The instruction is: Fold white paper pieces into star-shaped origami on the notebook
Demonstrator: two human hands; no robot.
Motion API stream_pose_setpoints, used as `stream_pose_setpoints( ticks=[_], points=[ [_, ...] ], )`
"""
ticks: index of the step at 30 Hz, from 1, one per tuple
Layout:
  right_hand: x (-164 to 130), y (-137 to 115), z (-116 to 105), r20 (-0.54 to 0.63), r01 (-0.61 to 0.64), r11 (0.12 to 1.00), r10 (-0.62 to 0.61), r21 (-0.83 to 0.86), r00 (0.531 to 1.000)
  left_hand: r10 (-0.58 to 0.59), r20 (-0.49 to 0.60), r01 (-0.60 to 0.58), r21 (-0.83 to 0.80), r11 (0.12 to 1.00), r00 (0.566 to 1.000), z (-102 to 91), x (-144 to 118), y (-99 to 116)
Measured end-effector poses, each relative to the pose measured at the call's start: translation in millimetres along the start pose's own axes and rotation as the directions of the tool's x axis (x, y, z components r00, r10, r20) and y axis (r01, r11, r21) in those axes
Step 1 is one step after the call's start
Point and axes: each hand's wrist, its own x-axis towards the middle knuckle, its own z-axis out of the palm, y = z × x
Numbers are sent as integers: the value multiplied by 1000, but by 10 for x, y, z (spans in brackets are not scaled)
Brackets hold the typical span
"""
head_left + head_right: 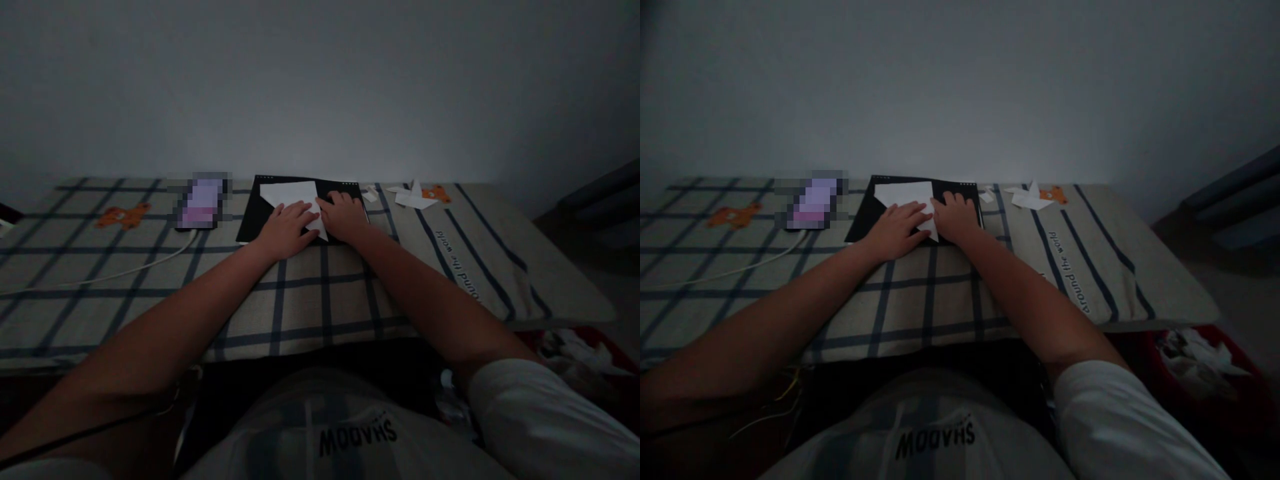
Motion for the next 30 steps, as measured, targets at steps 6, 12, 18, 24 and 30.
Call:
stream_pose_setpoints(
  ticks=[6, 12, 18, 24, 30],
  points=[
    [-19, -18, -91, 58, 23, 999, -21, -35, 998, -6, 14, 6, -3, 1000, 1000, 3, 9, -12],
    [-12, 7, -81, 60, 36, 999, -35, -13, 998, 13, 23, -12, -9, 1000, 1000, 12, 28, -59],
    [-9, -19, -109, 94, 39, 999, -36, -23, 995, 11, 86, -4, -76, 997, 996, -18, 92, -147],
    [50, 86, -77, 126, 51, 999, -52, 13, 991, 9, 72, -4, -70, 998, 997, -9, 84, -148],
    [46, 192, -58, 99, 73, 997, -75, 25, 992, 31, 39, -29, -54, 998, 999, 18, 69, -140]
  ],
)
